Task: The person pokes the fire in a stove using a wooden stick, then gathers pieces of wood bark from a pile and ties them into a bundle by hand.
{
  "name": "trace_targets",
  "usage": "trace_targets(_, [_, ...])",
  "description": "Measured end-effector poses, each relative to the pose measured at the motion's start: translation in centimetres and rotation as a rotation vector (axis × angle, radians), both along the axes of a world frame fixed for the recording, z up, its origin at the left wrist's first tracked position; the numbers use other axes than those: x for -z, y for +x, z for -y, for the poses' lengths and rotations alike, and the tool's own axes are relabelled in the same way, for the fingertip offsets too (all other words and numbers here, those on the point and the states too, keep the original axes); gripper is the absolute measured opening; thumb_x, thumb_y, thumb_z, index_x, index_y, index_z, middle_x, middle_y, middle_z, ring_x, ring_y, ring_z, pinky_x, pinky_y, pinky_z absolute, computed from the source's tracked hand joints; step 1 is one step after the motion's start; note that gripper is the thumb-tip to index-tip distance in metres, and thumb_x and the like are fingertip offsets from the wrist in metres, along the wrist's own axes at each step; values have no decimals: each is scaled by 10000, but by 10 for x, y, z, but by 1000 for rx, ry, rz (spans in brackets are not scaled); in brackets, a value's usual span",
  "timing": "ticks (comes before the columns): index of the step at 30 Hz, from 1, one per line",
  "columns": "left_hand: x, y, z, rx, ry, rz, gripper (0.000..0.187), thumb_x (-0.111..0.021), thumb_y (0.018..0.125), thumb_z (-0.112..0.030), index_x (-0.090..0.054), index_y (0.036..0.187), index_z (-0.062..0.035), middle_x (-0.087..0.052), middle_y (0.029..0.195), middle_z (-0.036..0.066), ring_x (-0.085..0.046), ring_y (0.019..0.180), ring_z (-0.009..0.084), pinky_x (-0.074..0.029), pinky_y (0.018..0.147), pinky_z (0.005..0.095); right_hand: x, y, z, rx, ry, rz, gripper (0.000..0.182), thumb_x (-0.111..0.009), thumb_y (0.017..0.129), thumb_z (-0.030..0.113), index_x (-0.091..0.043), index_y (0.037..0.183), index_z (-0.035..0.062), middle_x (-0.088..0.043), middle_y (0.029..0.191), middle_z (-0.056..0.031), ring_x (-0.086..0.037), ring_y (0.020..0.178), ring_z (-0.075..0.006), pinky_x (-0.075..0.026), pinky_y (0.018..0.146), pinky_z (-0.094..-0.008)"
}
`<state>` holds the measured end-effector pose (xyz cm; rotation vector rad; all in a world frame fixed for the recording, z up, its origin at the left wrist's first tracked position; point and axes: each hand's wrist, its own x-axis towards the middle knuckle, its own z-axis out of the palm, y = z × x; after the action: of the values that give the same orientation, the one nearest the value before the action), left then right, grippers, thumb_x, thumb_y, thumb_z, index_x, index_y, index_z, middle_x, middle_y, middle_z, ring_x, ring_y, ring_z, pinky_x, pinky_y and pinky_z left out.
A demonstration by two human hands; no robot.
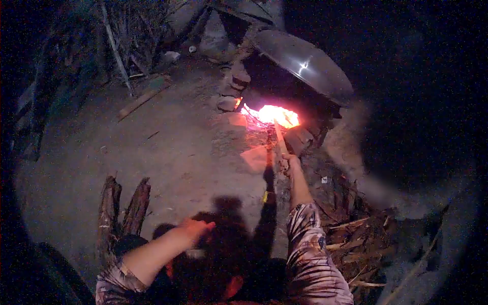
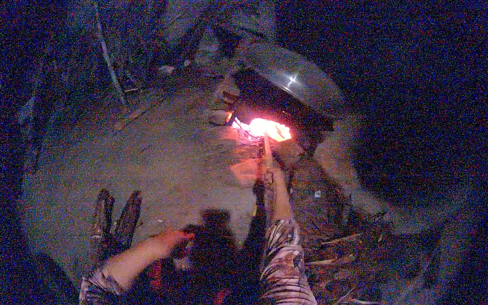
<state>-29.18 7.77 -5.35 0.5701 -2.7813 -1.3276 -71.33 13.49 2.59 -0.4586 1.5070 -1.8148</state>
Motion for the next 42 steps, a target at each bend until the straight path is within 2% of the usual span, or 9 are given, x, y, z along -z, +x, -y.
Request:
trace_targets(2, [1, 12, 13, 14, -62, -75, 430, -384, 793, -487, -589, 874, -118, -592, 710, 74, -549, 627, 225, -422, 623, 353, -7, -4, 18, 71, 136, -104, 128, -479, 749, 207, -474, 699, 89, -469, 482, -40, -393, 328, -154, -298, 293, -275])
trace_targets(6, [-13, 28, 17, -37, 83, 93, 394, -411, 796, -453, -598, 832, -108, -595, 700, 67, -556, 629, 215, -425, 622, 346, 13, 5, 18, -70, -18, 90, 112, -439, 751, 192, -458, 752, 81, -444, 475, -29, -393, 351, -166, -320, 314, -284])
trace_targets(8, [-4, 20, 16, -51, 52, 153, 376, -431, 793, -442, -600, 814, -108, -596, 701, 62, -559, 638, 213, -426, 631, 345, -6, 47, 12, 126, 94, 93, 101, -447, 743, 158, -452, 750, 57, -432, 483, -27, -374, 353, -154, -342, 332, -263])
trace_targets(11, [12, 17, 9, -43, 75, -30, 473, -267, 853, -431, -584, 768, -90, -576, 798, 126, -539, 808, 316, -410, 722, 379, 0, 38, 3, 100, 144, 78, 97, -447, 741, 150, -451, 747, 53, -430, 487, -29, -377, 359, -152, -346, 337, -260])
trace_targets(14, [-16, 7, 0, -212, 455, 146, 420, -299, 853, -399, -562, 822, -73, -576, 806, 135, -535, 816, 320, -414, 711, 382, 7, 10, 13, 19, 146, 46, 94, -446, 739, 142, -451, 744, 49, -428, 492, -30, -380, 364, -150, -350, 342, -257])
trace_targets(16, [-26, 12, -2, -4, 43, 240, 414, -329, 838, -407, -567, 827, -69, -576, 797, 139, -539, 817, 310, -419, 679, 374, 9, 1, 22, -2, 146, 28, 92, -446, 738, 137, -450, 742, 46, -427, 494, -31, -381, 368, -149, -353, 345, -254])
trace_targets(30, [34, -10, -4, 296, -341, 270, 419, -235, 827, -473, -467, 1037, -194, -539, 1002, 74, -530, 897, 257, -414, 721, 368, 6, 28, 37, -142, 178, 146, 76, -443, 730, 101, -447, 728, 25, -418, 514, -37, -395, 393, -139, -372, 367, -239])
trace_targets(35, [-34, -30, -18, 330, -88, 395, 453, -227, 826, -483, -499, 1039, -190, -555, 968, 80, -514, 944, 233, -385, 784, 343, -17, 4, 33, -118, -24, 335, 70, -442, 727, 88, -446, 723, 18, -415, 521, -39, -400, 403, -135, -379, 375, -233])
trace_targets(42, [-7, -54, -18, 164, 178, 315, 477, -259, 813, -513, -570, 931, -170, -586, 881, 44, -533, 868, 200, -392, 771, 314, -47, -26, 27, 82, -687, 709, 107, -427, 721, 67, -443, 764, -30, -407, 572, -51, -440, 481, -126, -404, 430, -228])
